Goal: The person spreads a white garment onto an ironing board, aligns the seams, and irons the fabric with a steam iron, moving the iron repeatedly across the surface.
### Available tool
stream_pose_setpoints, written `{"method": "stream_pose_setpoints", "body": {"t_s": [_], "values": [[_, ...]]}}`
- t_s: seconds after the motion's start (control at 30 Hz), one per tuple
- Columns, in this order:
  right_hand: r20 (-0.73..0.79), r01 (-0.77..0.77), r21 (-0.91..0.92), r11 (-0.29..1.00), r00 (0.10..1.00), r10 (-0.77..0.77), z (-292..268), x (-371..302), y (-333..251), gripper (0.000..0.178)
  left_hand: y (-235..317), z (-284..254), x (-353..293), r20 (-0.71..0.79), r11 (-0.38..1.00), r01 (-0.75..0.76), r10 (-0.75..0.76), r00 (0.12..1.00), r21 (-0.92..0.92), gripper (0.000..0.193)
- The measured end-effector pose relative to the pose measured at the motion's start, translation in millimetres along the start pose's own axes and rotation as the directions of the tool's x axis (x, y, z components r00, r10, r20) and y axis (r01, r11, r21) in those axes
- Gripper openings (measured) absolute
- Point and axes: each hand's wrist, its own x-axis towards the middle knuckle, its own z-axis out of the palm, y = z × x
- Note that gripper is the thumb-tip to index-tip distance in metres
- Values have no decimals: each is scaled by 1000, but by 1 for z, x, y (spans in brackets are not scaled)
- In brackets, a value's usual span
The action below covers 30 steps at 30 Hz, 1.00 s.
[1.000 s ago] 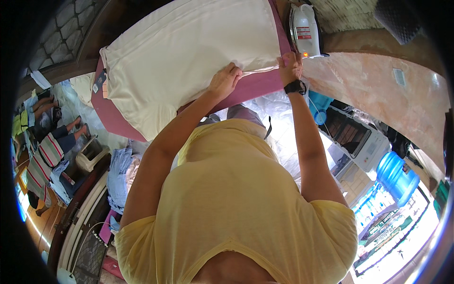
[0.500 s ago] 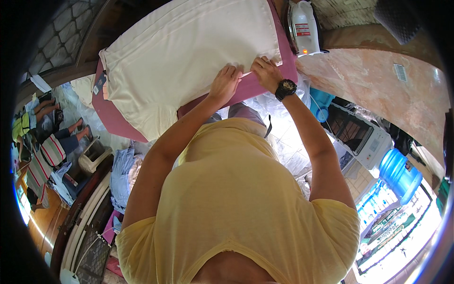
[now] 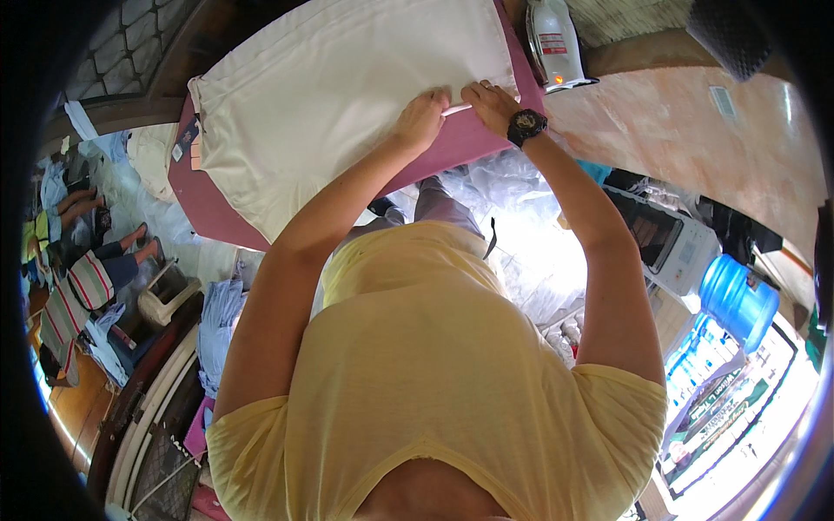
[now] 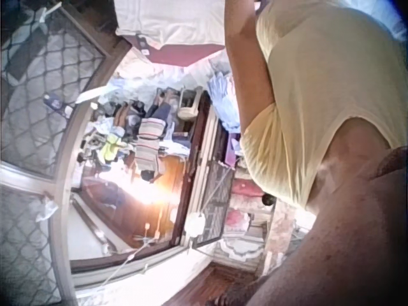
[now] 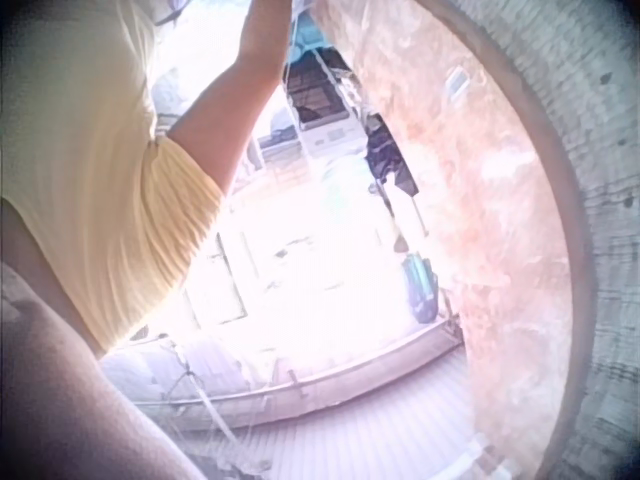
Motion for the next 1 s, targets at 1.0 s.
{"method": "stream_pose_setpoints", "body": {"t_s": [1.0], "values": [[26, 58, 246, 968, 997, -66, -22, -14, 61, 27, 22, 15, 7, 64, 850, 13, -55, 996, 526, 31]]}}
